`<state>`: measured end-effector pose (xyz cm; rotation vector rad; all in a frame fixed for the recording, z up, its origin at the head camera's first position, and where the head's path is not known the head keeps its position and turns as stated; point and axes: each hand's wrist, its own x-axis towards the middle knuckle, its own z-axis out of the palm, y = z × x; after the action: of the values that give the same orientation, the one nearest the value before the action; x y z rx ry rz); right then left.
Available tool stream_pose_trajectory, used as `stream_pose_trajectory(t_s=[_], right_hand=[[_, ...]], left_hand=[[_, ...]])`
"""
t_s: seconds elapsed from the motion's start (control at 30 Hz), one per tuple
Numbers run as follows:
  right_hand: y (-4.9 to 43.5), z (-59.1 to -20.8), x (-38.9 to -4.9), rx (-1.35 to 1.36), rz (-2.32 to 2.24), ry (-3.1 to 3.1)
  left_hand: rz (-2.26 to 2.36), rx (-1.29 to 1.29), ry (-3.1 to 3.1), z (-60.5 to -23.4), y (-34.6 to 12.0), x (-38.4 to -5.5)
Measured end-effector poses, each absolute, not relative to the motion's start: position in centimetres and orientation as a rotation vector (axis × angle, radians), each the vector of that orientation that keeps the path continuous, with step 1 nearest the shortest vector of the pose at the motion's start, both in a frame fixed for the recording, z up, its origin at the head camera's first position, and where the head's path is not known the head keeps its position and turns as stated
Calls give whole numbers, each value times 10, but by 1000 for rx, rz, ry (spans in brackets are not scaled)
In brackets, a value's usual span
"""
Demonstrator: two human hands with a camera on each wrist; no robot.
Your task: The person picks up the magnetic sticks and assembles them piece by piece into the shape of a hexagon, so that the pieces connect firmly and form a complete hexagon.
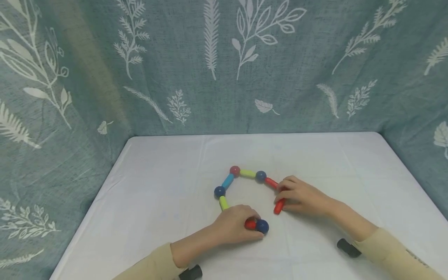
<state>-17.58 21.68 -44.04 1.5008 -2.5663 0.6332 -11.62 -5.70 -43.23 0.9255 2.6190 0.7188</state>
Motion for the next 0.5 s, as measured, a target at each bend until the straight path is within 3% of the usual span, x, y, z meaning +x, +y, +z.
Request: stream_pose_trajectory(t_s=[0.5], right_hand=[[196,-437,-155,1404,918,-2725]], left_hand=[[799,922,2612,-431,-56,-122]])
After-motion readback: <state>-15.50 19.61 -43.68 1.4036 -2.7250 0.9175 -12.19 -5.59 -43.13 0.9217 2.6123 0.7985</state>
